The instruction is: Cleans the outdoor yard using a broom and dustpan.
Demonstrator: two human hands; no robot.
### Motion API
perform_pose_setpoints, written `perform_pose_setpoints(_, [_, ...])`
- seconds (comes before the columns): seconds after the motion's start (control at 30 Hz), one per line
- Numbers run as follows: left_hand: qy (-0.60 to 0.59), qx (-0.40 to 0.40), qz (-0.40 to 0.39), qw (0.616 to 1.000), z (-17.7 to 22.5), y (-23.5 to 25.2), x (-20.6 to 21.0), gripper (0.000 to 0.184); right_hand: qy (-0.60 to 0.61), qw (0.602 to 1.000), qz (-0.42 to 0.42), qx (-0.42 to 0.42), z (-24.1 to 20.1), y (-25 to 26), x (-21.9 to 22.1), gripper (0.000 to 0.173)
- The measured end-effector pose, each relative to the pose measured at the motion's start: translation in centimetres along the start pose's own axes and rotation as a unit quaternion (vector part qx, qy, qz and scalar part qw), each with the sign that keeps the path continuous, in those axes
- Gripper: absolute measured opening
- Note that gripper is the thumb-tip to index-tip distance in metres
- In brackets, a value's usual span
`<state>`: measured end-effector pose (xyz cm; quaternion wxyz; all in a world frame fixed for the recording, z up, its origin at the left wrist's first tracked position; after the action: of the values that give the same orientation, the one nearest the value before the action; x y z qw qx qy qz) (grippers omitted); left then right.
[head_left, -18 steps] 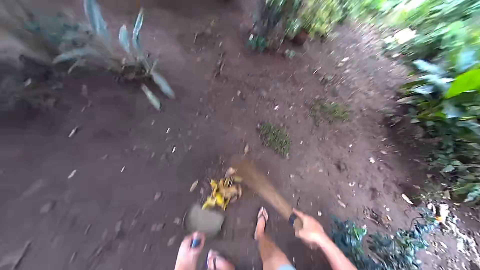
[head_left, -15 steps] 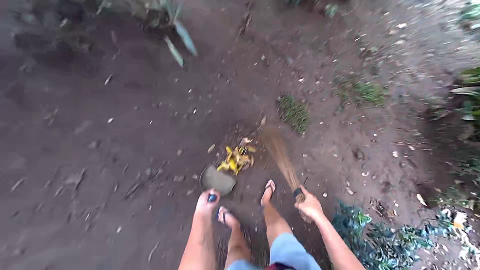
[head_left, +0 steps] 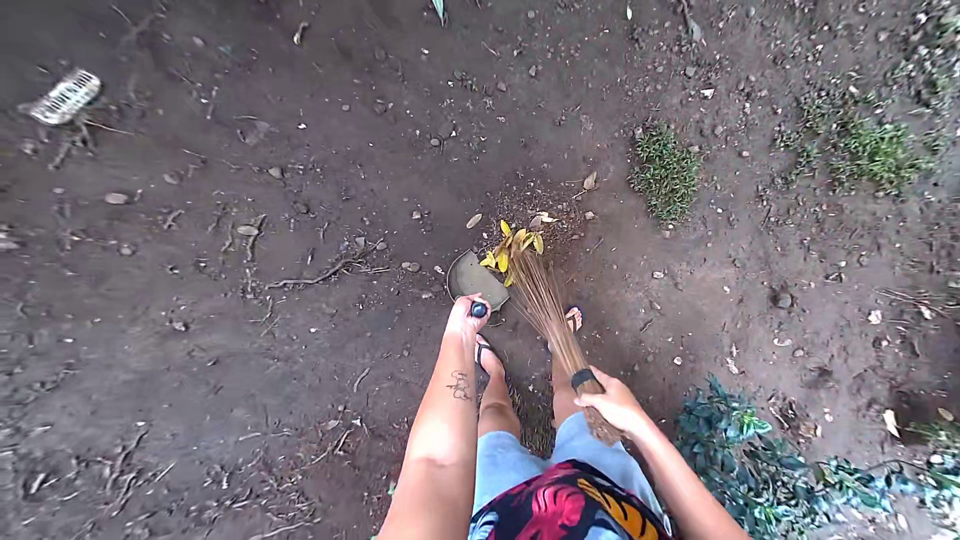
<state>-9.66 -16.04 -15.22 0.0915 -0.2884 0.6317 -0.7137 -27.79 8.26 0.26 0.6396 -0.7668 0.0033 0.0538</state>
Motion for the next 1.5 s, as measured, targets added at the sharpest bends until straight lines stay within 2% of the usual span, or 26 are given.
perform_pose_setpoints(0.13, [-0.019, -0.001, -0.002, 1.000, 0.2, 0.0, -0.2, 0.006, -0.131, 0.990, 0.038, 0.016, -0.1, -5.7, -5.7, 0.092])
perform_pose_setpoints(0.23, [-0.029, -0.001, -0.008, 1.000, 0.1, 0.2, -1.1, 0.007, -0.194, 0.977, 0.082, 0.020, -1.2, -7.0, -9.6, 0.091])
perform_pose_setpoints(0.37, [-0.027, -0.005, -0.012, 1.000, -0.2, 0.4, -1.6, 0.011, -0.273, 0.950, 0.144, 0.036, -4.3, -1.0, -12.6, 0.092])
perform_pose_setpoints(0.47, [-0.036, -0.001, -0.012, 0.999, -0.3, 0.5, -1.9, 0.011, -0.351, 0.922, 0.155, 0.059, -6.1, 5.5, -11.9, 0.091])
perform_pose_setpoints(0.6, [-0.030, 0.010, -0.006, 0.999, -0.1, 0.6, -2.1, 0.009, -0.373, 0.923, 0.071, 0.053, -5.4, 8.5, -8.1, 0.092])
perform_pose_setpoints(0.7, [-0.028, 0.011, -0.001, 1.000, -0.2, 0.9, -2.3, 0.007, -0.322, 0.946, 0.034, 0.030, -3.2, 6.1, -5.9, 0.093])
perform_pose_setpoints(0.83, [-0.025, 0.016, -0.006, 1.000, 0.1, 0.9, -1.8, 0.008, -0.276, 0.961, 0.030, 0.010, -1.9, 0.4, -7.4, 0.091])
perform_pose_setpoints(0.97, [-0.021, 0.025, -0.005, 0.999, 0.6, 1.2, -2.0, 0.008, -0.386, 0.921, 0.055, 0.018, -5.0, -5.5, -9.4, 0.088])
perform_pose_setpoints(1.07, [-0.023, 0.033, 0.000, 0.999, 0.6, 1.3, -2.5, 0.006, -0.464, 0.881, 0.096, 0.001, -9.8, -6.7, -9.8, 0.087])
perform_pose_setpoints(1.17, [-0.030, 0.035, 0.001, 0.999, 0.5, 1.3, -2.5, 0.006, -0.517, 0.847, 0.124, -0.021, -15.9, -2.9, -9.0, 0.086])
perform_pose_setpoints(1.3, [-0.034, 0.028, 0.008, 0.999, 0.4, 1.3, -2.4, 0.008, -0.545, 0.817, 0.167, -0.081, -21.6, 7.3, -6.7, 0.088])
perform_pose_setpoints(1.37, [-0.039, 0.020, 0.008, 0.999, 0.3, 1.7, -2.7, 0.007, -0.574, 0.793, 0.171, -0.107, -23.0, 11.6, -5.8, 0.078])
perform_pose_setpoints(1.4, [-0.042, 0.017, 0.005, 0.999, 0.4, 1.7, -2.8, 0.007, -0.599, 0.780, 0.154, -0.095, -23.5, 12.8, -5.3, 0.070])
perform_pose_setpoints(1.5, [-0.048, 0.013, 0.004, 0.999, 0.7, 1.5, -3.4, 0.006, -0.667, 0.736, 0.098, -0.061, -24.0, 13.1, -4.4, 0.049])
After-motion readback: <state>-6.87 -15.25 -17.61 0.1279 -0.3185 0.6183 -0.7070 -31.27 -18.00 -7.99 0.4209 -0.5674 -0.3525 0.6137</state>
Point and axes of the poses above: each hand's wrist, its own y-axis towards the middle knuckle, its own x-axis out of the palm, z = x × y, the point moved 5 cm from there along y, towards the middle knuckle, and after that the axes turned 10 degrees about -z, right-handed, at the moved point
